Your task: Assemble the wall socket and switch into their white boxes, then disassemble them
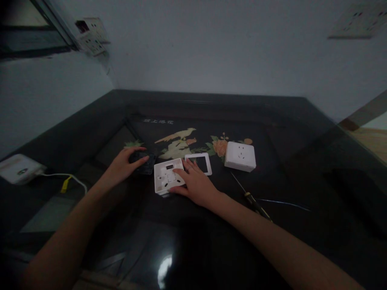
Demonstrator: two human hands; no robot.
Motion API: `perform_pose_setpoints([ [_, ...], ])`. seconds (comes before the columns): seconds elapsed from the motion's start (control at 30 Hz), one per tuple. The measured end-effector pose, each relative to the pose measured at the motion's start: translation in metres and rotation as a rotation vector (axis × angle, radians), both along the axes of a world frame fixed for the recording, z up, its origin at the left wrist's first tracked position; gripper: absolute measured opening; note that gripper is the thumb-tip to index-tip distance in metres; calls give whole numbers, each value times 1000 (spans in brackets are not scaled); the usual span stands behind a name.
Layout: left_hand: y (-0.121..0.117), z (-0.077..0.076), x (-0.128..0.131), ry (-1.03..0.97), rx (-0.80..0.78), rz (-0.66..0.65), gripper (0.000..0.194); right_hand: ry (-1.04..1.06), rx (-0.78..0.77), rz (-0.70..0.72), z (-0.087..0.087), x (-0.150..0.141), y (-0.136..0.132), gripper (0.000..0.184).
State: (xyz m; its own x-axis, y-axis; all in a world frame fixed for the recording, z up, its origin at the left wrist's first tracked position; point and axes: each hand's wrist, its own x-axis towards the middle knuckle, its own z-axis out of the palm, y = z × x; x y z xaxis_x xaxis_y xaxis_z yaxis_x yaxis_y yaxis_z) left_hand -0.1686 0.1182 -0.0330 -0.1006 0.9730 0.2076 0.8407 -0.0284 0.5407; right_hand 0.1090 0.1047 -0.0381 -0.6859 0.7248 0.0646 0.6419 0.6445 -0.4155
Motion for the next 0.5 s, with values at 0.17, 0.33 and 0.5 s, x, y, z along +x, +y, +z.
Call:
perform_pose_setpoints([
  [0.17,1,-6,-10,128,-20,30,40,19,28,-47,-1,-29,27,61],
  [0.33,4,-12,-21,230,-51,57,39,41,53,-91,-5,-54,55,60],
  [0.5,5,-13,-25,292,-86,48,37,41,58,-84,-8,-59,64,55],
])
